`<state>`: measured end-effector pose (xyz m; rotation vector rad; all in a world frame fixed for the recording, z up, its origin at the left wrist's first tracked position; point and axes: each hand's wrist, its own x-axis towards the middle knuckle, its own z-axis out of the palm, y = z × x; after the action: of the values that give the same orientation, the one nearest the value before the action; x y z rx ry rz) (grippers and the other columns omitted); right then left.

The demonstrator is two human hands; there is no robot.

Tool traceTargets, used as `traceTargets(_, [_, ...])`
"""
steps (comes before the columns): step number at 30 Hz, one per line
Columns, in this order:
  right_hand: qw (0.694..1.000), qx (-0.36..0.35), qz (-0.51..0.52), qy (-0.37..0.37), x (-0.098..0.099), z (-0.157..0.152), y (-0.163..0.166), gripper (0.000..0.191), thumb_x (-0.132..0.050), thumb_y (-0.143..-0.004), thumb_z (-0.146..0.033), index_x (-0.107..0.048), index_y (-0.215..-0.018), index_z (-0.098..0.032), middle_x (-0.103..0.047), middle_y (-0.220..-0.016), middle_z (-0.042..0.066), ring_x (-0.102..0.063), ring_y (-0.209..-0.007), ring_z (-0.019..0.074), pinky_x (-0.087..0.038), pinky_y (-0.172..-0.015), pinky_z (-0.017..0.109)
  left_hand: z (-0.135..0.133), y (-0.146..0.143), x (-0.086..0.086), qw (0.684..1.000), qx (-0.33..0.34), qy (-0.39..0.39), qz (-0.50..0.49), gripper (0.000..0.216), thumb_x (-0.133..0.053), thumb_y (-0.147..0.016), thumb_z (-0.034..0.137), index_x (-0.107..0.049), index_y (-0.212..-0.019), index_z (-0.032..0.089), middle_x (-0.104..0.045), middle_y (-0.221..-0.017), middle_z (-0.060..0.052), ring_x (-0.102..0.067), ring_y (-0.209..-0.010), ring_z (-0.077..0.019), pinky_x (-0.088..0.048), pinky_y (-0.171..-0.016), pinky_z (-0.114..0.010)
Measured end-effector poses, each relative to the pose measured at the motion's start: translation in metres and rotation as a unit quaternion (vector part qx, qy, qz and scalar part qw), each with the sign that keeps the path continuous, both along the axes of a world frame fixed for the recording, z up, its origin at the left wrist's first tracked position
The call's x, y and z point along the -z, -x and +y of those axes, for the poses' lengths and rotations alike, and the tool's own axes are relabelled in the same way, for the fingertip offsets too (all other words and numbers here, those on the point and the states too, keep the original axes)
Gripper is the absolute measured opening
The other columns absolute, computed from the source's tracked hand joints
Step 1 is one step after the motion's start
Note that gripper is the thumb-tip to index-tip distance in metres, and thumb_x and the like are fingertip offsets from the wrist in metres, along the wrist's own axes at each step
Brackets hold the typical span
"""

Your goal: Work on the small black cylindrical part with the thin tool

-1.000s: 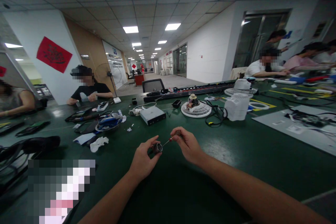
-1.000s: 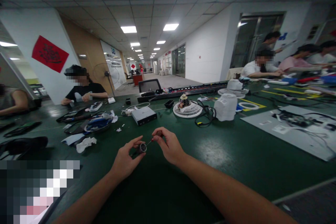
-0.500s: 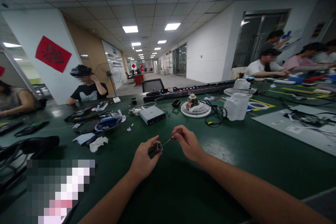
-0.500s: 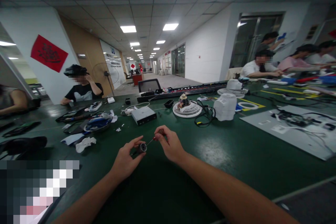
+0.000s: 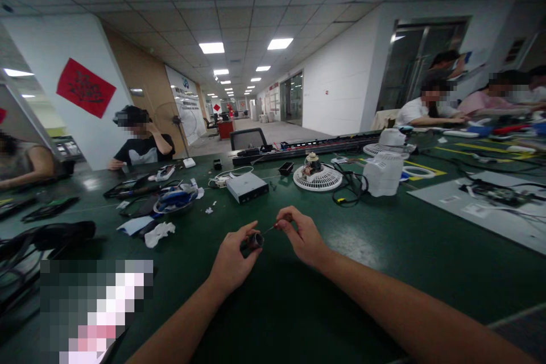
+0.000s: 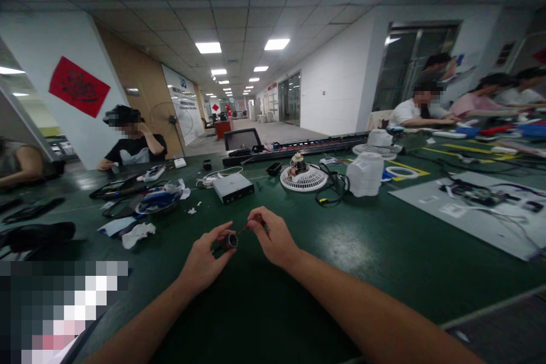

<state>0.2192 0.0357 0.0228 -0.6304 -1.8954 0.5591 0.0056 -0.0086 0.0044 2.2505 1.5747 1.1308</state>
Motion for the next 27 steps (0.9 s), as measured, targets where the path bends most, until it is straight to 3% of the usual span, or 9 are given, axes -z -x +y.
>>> traceTargets(4, [0.999, -0.040, -0.026, 0.014, -0.0009, 0.0005, 0.0003, 0.011, -0.050, -0.099, -0.027, -0.058, -0.096, -0.020, -0.066, -0.083, 0.002, -0.065, -0.076, 0.0156, -0.048, -0.072, 0.027, 0.0010, 0.0002, 0.0010, 1.000, 0.004, 0.007, 0.009, 0.062, -0.070, -0.076, 0.013, -0.054, -0.134, 0.026, -0.074, -0.112, -0.001, -0.067, -0.102, -0.0224, -0.050, -0.095, -0.041])
traceTargets(18, [0.997, -0.022, -0.065, 0.020, -0.0025, 0.0006, 0.0003, 0.011, -0.048, -0.100, -0.026, -0.056, -0.095, -0.021, -0.065, -0.083, 0.002, -0.063, -0.077, 0.0162, -0.047, -0.072, 0.028, 0.0000, -0.0001, -0.0001, 0.996, -0.010, 0.030, 0.081, 0.055, -0.068, -0.080, 0.017, -0.056, -0.133, 0.024, -0.073, -0.113, -0.004, -0.065, -0.102, -0.0246, -0.048, -0.093, -0.042])
traceTargets(24, [0.995, 0.036, -0.027, -0.084, -0.0038, 0.0013, -0.0020, 0.012, -0.043, -0.100, -0.023, -0.053, -0.094, -0.021, -0.062, -0.100, 0.008, -0.060, -0.093, 0.0197, -0.046, -0.084, 0.033, 0.0010, 0.0016, -0.0046, 0.981, 0.015, -0.035, 0.189, 0.057, -0.058, -0.079, 0.000, -0.057, -0.132, 0.021, -0.072, -0.109, -0.005, -0.062, -0.100, -0.0224, -0.043, -0.095, -0.041])
traceTargets(27, [0.990, 0.020, -0.089, -0.107, -0.0042, 0.0009, -0.0010, 0.015, -0.038, -0.100, -0.017, -0.053, -0.101, -0.020, -0.063, -0.101, 0.009, -0.060, -0.095, 0.0199, -0.047, -0.085, 0.033, 0.0001, -0.0009, -0.0077, 0.968, 0.024, -0.038, 0.248, 0.060, -0.052, -0.080, -0.003, -0.055, -0.136, 0.019, -0.072, -0.107, -0.007, -0.061, -0.099, -0.0231, -0.043, -0.093, -0.040])
